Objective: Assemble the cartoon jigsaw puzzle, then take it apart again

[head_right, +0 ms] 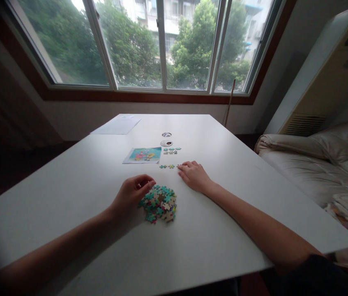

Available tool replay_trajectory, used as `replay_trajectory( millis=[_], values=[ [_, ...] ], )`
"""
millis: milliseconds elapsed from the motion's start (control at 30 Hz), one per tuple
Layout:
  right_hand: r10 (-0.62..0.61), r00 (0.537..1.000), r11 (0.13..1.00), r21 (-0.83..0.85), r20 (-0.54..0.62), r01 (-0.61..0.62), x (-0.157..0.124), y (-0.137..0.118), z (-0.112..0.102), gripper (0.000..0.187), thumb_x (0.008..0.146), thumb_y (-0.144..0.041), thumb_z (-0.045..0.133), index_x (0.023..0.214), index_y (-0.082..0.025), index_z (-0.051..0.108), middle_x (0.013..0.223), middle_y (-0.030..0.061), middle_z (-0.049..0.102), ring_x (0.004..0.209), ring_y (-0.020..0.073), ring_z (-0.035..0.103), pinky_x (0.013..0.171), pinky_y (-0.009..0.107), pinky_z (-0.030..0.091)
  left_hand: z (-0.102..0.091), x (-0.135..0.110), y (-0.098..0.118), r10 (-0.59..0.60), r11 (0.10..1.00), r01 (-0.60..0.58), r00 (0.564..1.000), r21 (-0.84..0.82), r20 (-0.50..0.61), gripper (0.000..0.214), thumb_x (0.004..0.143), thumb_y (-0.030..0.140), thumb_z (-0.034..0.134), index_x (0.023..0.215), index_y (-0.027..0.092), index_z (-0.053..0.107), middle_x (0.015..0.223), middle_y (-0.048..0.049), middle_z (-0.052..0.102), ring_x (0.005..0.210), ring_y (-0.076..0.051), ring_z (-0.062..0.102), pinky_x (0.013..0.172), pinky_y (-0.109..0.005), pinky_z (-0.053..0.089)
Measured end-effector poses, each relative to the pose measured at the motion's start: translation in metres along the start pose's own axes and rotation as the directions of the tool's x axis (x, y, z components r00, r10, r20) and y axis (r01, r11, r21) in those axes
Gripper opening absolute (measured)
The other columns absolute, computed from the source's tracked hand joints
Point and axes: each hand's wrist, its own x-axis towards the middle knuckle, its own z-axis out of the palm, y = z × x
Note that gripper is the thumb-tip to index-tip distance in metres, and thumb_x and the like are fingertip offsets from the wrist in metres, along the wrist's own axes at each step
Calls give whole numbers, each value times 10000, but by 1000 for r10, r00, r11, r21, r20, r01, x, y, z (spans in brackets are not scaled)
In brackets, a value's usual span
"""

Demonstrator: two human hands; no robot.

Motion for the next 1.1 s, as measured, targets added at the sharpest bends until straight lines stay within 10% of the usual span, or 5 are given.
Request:
replay_trajectory(
  millis=[567, 833, 1100],
  values=[
    [23, 1000, 999, 31, -17, -23, 1, 0, 3, 364, 911, -318, 388, 1231, -221, 533, 1205, 95, 541, 1056, 235, 476, 893, 389, 377, -1, -4, 8, 126, 983, -144, 979, 111, 159, 159, 757, 313, 573, 747, 191, 673, 654, 3, 600, 561, -117, 488, 562, -222, 361],
    [-40, 984, 958, 273, -172, 87, -12, -14, -11, 201, 868, -259, 475, 953, -193, 644, 961, 75, 639, 924, 194, 535, 856, 356, 391, 1, -6, 9, 141, 988, -150, 976, 41, 168, 134, 742, 298, 604, 713, 189, 676, 639, 3, 615, 555, -111, 489, 557, -216, 373],
    [-27, 997, 821, 567, -72, 63, -24, -46, -22, 195, 837, -299, 519, 827, -174, 668, 722, 20, 651, 636, 113, 538, 596, 237, 398, -2, -3, 6, 113, 987, -108, 993, -118, 36, 205, 769, 350, 607, 784, 160, 683, 635, -14, 640, 512, -89, 457, 473, -196, 350]
  ],
)
